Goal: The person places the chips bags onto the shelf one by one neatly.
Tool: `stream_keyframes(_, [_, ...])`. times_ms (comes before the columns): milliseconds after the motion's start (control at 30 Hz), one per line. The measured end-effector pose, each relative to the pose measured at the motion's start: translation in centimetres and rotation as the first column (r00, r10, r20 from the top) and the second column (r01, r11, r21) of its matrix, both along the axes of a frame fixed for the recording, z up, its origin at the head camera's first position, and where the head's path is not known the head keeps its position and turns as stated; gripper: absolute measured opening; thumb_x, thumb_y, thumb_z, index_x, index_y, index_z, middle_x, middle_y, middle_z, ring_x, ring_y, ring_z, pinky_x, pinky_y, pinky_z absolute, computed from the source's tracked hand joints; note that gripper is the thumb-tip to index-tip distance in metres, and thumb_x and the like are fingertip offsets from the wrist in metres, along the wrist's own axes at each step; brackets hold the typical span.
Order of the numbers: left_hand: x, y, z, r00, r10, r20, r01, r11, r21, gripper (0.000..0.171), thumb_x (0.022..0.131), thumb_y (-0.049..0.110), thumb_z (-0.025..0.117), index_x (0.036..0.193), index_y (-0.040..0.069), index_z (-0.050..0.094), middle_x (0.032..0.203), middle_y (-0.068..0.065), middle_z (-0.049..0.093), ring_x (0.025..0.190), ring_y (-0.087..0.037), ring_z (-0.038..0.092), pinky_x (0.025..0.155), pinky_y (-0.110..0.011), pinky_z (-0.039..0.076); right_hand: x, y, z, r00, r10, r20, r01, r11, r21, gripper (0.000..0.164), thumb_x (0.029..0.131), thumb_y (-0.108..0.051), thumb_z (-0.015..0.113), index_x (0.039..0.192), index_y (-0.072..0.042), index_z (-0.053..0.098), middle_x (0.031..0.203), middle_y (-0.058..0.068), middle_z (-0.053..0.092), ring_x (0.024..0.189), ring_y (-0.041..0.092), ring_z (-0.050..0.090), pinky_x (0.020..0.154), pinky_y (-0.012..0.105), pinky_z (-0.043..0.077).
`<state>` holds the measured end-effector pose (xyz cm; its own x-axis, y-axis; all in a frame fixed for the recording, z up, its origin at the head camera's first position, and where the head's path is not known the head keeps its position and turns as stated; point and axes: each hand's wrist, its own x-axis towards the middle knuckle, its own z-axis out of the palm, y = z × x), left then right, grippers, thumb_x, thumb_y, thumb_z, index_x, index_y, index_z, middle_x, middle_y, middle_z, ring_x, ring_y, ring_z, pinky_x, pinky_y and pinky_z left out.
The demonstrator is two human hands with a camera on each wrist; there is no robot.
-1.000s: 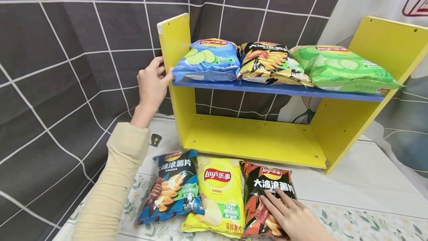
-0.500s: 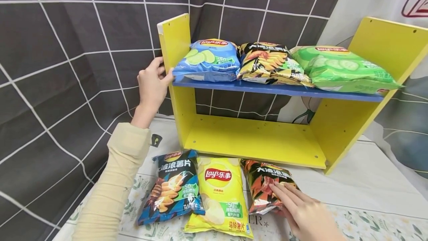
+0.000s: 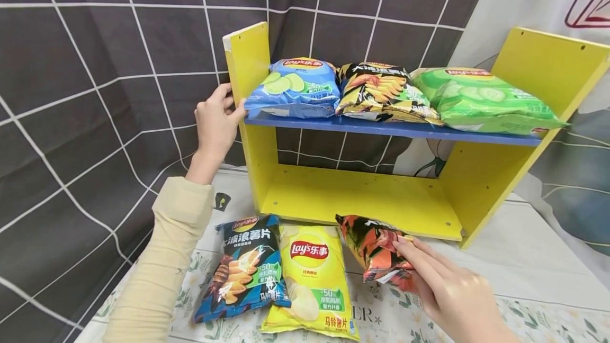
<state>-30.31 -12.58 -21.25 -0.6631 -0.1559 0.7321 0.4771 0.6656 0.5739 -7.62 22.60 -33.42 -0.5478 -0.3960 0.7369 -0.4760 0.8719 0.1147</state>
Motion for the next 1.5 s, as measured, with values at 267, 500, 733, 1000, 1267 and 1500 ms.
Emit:
stream_keyframes(267, [0.0, -0.1, 0.0, 1.000, 0.008, 0.003, -0.008, 1.000, 0.008, 0.035, 0.089, 0.014, 0.064, 0.122, 0.002, 0.063, 0.113, -0.017, 0.068, 0.095, -0.029, 0.071, 0.090, -0.040, 0.054, -2.4, -1.9, 1.6, 0.995, 0.100, -0.022, -0.099, 0.994, 0.035, 0.052, 0.103, -0.032, 0.022, 0.122, -0.013, 0.067, 0.113, 0.005, 0.072, 0.095, 0.026, 0.071, 0.043, 0.019, 0.042])
stream_keyframes(500, [0.0, 0.1, -0.1, 1.000, 0.003, -0.001, -0.003, 1.000, 0.011, 0.034, 0.090, 0.013, 0.063, 0.122, 0.003, 0.064, 0.113, -0.017, 0.069, 0.095, -0.029, 0.071, 0.089, -0.039, 0.055, -5.9, -3.4, 1.3, 0.979, 0.195, -0.050, -0.191, 0.978, 0.078, 0.042, 0.083, -0.004, 0.055, 0.123, -0.013, 0.066, 0.112, 0.006, 0.073, 0.096, 0.027, 0.071, 0.038, 0.015, 0.031])
stream_keyframes(733, [-0.1, 0.1, -0.4, 1.000, 0.003, -0.019, -0.003, 1.000, 0.006, 0.033, 0.089, 0.013, 0.064, 0.120, 0.003, 0.065, 0.109, -0.016, 0.070, 0.090, -0.028, 0.072, 0.087, -0.039, 0.055, -8.8, -5.2, -0.4, 0.969, 0.230, -0.094, -0.215, 0.966, 0.142, 0.057, 0.064, 0.006, 0.069, 0.118, -0.011, 0.068, 0.107, 0.005, 0.074, 0.095, 0.027, 0.072, 0.040, 0.021, 0.042])
stream_keyframes(1000, [-0.2, 0.1, -0.3, 0.999, 0.008, -0.049, -0.008, 1.000, 0.004, 0.030, 0.088, 0.012, 0.063, 0.117, 0.003, 0.066, 0.104, -0.014, 0.073, 0.085, -0.028, 0.072, 0.083, -0.039, 0.054, -11.3, -6.6, -2.0, 0.961, 0.239, -0.142, -0.210, 0.958, 0.194, 0.045, 0.068, -0.004, 0.080, 0.112, -0.010, 0.070, 0.103, 0.006, 0.075, 0.091, 0.025, 0.072, 0.052, 0.029, 0.054])
stream_keyframes(1267, [-0.1, 0.1, -0.1, 0.999, 0.013, -0.040, -0.013, 1.000, 0.011, 0.031, 0.088, 0.012, 0.063, 0.118, 0.003, 0.066, 0.105, -0.014, 0.072, 0.087, -0.028, 0.072, 0.083, -0.039, 0.055, -12.9, -7.0, -2.3, 0.989, 0.147, 0.009, -0.147, 0.976, 0.164, 0.036, 0.074, -0.016, 0.082, 0.109, -0.014, 0.072, 0.096, 0.006, 0.062, 0.085, 0.021, 0.056, 0.039, 0.022, 0.040])
stream_keyframes(1500, [-0.2, 0.0, -0.2, 0.999, 0.017, -0.045, -0.017, 1.000, 0.003, 0.031, 0.088, 0.012, 0.063, 0.118, 0.003, 0.066, 0.103, -0.014, 0.073, 0.084, -0.027, 0.072, 0.083, -0.039, 0.054, -13.4, -6.8, -2.7, 0.982, 0.045, 0.184, -0.083, 0.975, 0.206, 0.050, 0.075, -0.030, 0.082, 0.121, -0.016, 0.067, 0.103, 0.002, 0.063, 0.091, 0.021, 0.054, 0.046, 0.025, 0.047])
